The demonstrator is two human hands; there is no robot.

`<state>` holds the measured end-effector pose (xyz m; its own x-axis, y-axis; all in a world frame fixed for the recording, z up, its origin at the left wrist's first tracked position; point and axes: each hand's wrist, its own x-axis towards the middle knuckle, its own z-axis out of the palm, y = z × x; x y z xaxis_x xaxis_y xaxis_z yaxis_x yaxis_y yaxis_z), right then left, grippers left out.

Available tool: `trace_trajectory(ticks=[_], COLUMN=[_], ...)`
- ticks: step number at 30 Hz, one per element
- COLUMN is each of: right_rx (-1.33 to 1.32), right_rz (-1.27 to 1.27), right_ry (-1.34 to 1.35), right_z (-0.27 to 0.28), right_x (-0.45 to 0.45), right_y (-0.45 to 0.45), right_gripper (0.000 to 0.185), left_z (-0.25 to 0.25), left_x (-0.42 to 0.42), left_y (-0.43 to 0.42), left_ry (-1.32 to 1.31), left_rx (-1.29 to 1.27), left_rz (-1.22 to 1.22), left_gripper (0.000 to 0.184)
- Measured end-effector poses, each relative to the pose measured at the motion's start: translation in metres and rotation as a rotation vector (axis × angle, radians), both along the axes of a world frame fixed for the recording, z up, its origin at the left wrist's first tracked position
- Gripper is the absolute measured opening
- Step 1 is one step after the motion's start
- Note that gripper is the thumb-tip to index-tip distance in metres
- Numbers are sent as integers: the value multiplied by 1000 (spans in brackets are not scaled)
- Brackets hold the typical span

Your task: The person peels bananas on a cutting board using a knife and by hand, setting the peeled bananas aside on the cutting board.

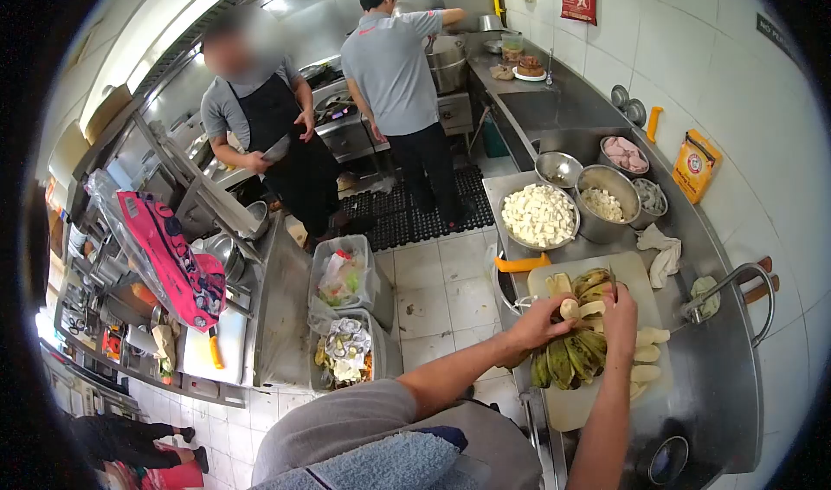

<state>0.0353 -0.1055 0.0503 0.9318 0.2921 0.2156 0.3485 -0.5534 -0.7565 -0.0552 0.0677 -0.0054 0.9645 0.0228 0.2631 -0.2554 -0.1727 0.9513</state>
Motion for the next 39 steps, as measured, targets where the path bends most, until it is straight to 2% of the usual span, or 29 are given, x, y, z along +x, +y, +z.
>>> trace_trajectory(ticks=[3, 5, 7, 9, 10, 13, 15, 16, 19, 20, 21, 22, 23, 24, 25, 26, 28, 29, 31, 34, 36, 39], right_rx=[-68, -142, -255, -196, -159, 379, 536, 616, 616, 709, 764, 828, 840, 853, 850, 842, 792, 761, 691, 592, 671, 745], right_rz=[6, -49, -147, -146, -148, -21, 28, 53, 14, -70, -18, 26, -41, -105, -218, -320, -535, -620, -758, -756, -666, -572], right_ry=[-47, -94, -144, -152, -159, 360, 498, 566, 365, 363, 429, 476, 506, 543, 499, 458, 390, 373, 352, 352, 398, 444], right_z=[1, 3, 13, 9, 10, 41, 46, 46, 41, 38, 32, 24, 20, 18, 14, 8, -6, -11, -22, -51, -63, -77], right_x=[6, 5, -8, -14, -14, -50, -69, -74, -97, -105, -109, -112, -118, -124, -128, -133, -130, -128, -123, -104, -93, -74], right_y=[-2, -8, -12, -28, -32, -18, -20, -20, -33, -35, -51, -71, -88, -100, -114, -132, -167, -179, -194, -198, -199, -202], right_gripper=[14, 14, 17, 23, 26, 34, 38, 41, 44, 48, 48, 49, 49, 48, 49, 49, 47, 48, 51, 48, 46, 43], left_z=[-2, -37, -46, -17, 1, 27, 46, 60, 73, 70, 70, 76, 82, 89, 90, 92, 55, 39, 37, 25, 16, 29], left_x=[-7, 8, 11, 14, 9, 8, 4, 0, -13, -12, -11, -14, -17, -20, -23, -23, -9, 0, 7, 20, 30, 28], left_y=[10, 20, 27, 46, 47, 26, -6, -18, -40, -42, -50, -52, -48, -41, -31, -21, 6, 22, 38, 36, 29, 8], left_ry=[22, 41, 72, 95, 110, 98, 119, 41, -195, -294, -399, -232, -49, 40, -30, -62, -121, -38, 31, 100, 129, 137], left_rx=[-41, -278, -559, -870, -823, -458, -414, -317, 3, 122, 221, 93, -20, 24, 186, 238, 110, 95, 262, 300, 292, 230], left_rz=[-6, 109, 157, 132, 161, 12, -86, -80, -44, -36, -55, -177, -311, -318, -243, -171, 0, 71, 166, 142, 85, -123], left_gripper=[37, 34, 31, 28, 24, 24, 31, 34, 43, 46, 48, 48, 49, 48, 45, 38, 30, 29, 39, 44, 46, 45])
